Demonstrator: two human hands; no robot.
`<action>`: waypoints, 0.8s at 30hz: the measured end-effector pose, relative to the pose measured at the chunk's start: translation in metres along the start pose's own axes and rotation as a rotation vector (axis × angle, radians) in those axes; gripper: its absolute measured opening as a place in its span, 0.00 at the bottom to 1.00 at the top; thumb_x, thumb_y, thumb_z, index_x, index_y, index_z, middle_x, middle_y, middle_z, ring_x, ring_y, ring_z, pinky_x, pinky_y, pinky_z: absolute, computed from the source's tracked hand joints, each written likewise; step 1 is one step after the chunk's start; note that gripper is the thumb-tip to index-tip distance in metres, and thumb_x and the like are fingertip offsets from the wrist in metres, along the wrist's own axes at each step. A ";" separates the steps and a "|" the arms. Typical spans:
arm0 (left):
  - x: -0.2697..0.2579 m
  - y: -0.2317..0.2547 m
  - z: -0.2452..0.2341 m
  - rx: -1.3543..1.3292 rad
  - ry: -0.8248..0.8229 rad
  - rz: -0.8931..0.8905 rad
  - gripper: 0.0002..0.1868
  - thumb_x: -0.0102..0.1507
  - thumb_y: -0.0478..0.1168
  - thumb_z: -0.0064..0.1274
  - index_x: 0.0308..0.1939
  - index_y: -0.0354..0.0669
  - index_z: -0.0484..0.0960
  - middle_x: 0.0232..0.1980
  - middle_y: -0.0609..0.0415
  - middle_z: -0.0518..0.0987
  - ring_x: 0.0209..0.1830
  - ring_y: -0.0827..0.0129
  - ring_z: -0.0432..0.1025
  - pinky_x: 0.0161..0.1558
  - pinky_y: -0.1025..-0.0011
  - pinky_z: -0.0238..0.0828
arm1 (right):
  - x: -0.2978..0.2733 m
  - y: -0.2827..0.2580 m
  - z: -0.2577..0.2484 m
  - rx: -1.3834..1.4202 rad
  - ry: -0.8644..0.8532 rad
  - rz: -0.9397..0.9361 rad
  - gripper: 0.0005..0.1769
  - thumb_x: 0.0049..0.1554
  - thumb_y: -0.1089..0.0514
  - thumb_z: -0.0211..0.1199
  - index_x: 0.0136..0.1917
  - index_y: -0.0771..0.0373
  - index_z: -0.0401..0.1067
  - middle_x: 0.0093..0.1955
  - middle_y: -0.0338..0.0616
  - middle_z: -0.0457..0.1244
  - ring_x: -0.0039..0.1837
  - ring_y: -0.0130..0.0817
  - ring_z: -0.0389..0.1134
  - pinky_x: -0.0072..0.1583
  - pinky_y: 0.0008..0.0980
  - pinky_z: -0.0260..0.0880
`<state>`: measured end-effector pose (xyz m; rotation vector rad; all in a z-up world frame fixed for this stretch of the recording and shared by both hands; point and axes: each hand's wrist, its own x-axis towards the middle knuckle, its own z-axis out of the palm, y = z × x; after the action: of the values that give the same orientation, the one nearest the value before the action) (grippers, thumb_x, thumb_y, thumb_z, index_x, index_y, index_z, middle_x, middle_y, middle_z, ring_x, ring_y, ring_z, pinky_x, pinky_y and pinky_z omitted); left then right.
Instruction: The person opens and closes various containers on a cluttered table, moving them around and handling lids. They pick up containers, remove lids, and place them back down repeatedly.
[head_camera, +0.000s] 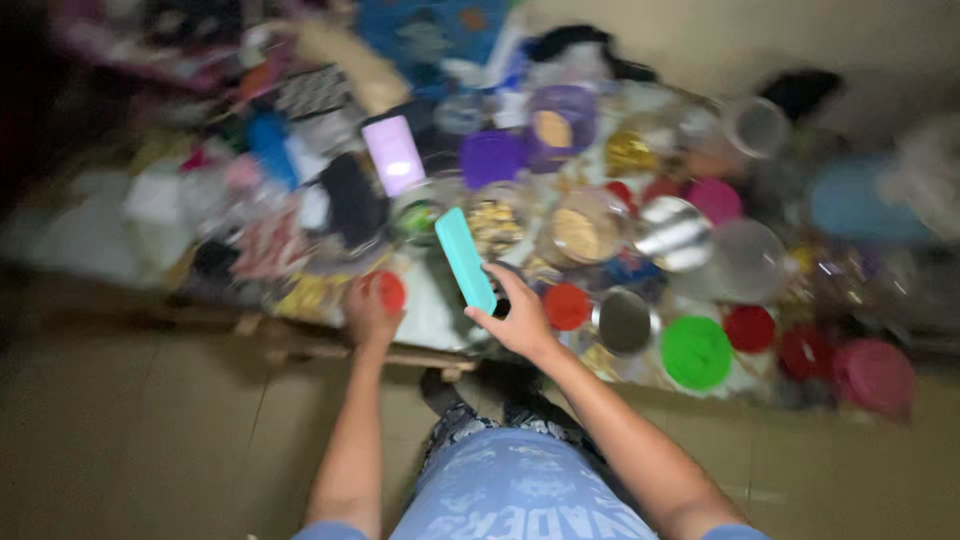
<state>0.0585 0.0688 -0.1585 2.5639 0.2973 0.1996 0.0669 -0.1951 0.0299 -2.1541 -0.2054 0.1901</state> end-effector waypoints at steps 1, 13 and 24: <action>0.001 -0.002 -0.003 -0.042 0.011 0.000 0.52 0.37 0.46 0.78 0.64 0.46 0.74 0.66 0.36 0.66 0.67 0.39 0.61 0.67 0.49 0.57 | -0.005 0.004 -0.016 -0.039 0.046 -0.046 0.43 0.49 0.45 0.74 0.72 0.60 0.65 0.69 0.53 0.64 0.65 0.49 0.69 0.66 0.41 0.68; 0.044 0.204 -0.089 -0.365 0.480 0.152 0.25 0.66 0.33 0.62 0.67 0.38 0.73 0.78 0.39 0.62 0.80 0.44 0.57 0.78 0.51 0.54 | -0.005 0.087 -0.252 -0.271 0.284 -0.193 0.40 0.49 0.47 0.74 0.71 0.62 0.67 0.66 0.56 0.65 0.67 0.54 0.66 0.67 0.46 0.65; 0.043 0.535 0.053 -0.452 0.072 0.468 0.29 0.60 0.36 0.62 0.65 0.39 0.74 0.76 0.38 0.62 0.76 0.42 0.59 0.74 0.53 0.55 | 0.044 0.256 -0.539 -0.631 0.154 0.023 0.41 0.46 0.42 0.76 0.67 0.62 0.70 0.63 0.60 0.66 0.64 0.60 0.67 0.64 0.51 0.67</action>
<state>0.2012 -0.3888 0.0875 2.1381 -0.3003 0.4729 0.2444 -0.7600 0.1134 -2.7847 -0.1651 -0.0390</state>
